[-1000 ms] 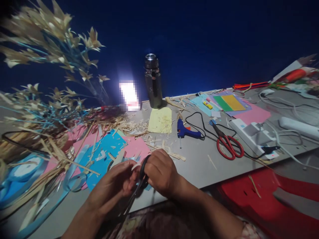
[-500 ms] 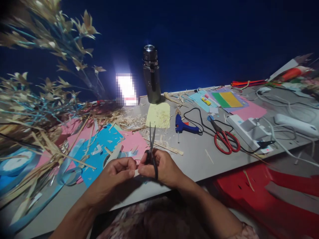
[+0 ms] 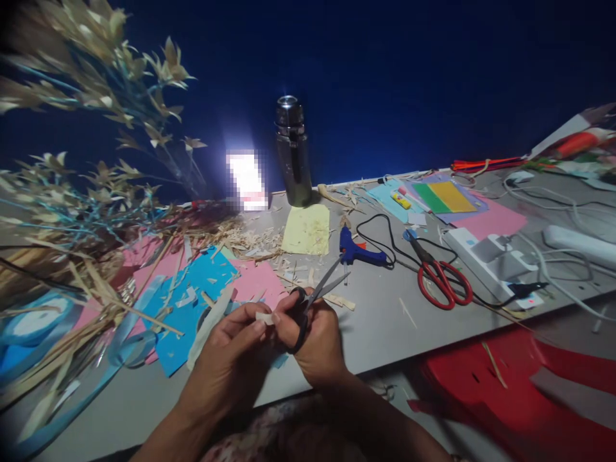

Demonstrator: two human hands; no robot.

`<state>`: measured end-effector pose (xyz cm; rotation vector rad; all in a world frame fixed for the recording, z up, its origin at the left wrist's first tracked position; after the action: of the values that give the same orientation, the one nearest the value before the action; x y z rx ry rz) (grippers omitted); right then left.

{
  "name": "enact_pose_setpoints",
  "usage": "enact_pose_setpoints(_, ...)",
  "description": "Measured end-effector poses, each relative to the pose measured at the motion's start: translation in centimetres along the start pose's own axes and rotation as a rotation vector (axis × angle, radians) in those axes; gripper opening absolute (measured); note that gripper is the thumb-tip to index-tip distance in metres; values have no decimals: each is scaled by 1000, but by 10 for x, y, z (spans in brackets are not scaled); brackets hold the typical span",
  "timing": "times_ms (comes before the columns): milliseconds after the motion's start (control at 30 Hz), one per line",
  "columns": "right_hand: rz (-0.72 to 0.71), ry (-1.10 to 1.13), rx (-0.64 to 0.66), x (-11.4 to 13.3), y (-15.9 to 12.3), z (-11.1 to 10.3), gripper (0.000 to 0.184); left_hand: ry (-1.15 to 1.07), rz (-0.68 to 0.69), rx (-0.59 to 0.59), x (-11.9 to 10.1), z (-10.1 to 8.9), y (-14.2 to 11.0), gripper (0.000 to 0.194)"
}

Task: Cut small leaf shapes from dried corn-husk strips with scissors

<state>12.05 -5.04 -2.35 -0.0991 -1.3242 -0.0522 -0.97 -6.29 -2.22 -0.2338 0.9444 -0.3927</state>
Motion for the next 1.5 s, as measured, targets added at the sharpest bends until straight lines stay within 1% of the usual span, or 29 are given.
enact_pose_setpoints(167,10,-34,36,-1,0,-1,18,-22,16,-74,-1,-1,4,18)
enact_pose_setpoints(300,19,39,-18,-6,1,0,22,-22,36,-100,6,2,8,24)
enact_pose_setpoints(333,29,49,-33,-8,2,0,23,-22,51,-104,7,3,9,23)
enact_pose_setpoints(400,83,51,-19,-13,2,-1,24,2,88,-121,8,2,10,20)
enact_pose_setpoints(500,227,10,115,-18,0,-4,25,134,128,-167,0,-2,9,16)
enact_pose_setpoints(633,392,-66,320,-17,-11,-9,22,351,155,-249,-18,-8,5,21)
enact_pose_setpoints(733,453,-99,375,-15,-19,-11,20,454,198,-261,-27,-5,4,21)
enact_pose_setpoints(933,490,-62,385,-20,-20,-8,18,454,283,-275,-25,8,4,14)
enact_pose_setpoints(1033,513,-30,401,-21,-20,-6,11,463,298,-278,-22,9,4,14)
enact_pose_setpoints(1167,491,-10,391,-18,-21,-5,6,472,313,-300,-22,10,3,15)
enact_pose_setpoints(1300,469,-57,375,-19,-22,-6,7,484,319,-303,-23,11,4,15)
enact_pose_setpoints(1500,502,-41,375,-22,-24,-6,13,466,292,-293,-21,10,3,17)
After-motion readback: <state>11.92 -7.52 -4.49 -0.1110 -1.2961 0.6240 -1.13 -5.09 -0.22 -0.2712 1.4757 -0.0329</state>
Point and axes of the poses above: each hand's wrist, its own y-axis towards the middle knuckle, its own z-axis out of the palm, x = y × z, the point moved 2 cm from there along y, towards the middle knuckle, and after that the axes turned 1 degree about -z, right-handed, at the moved point
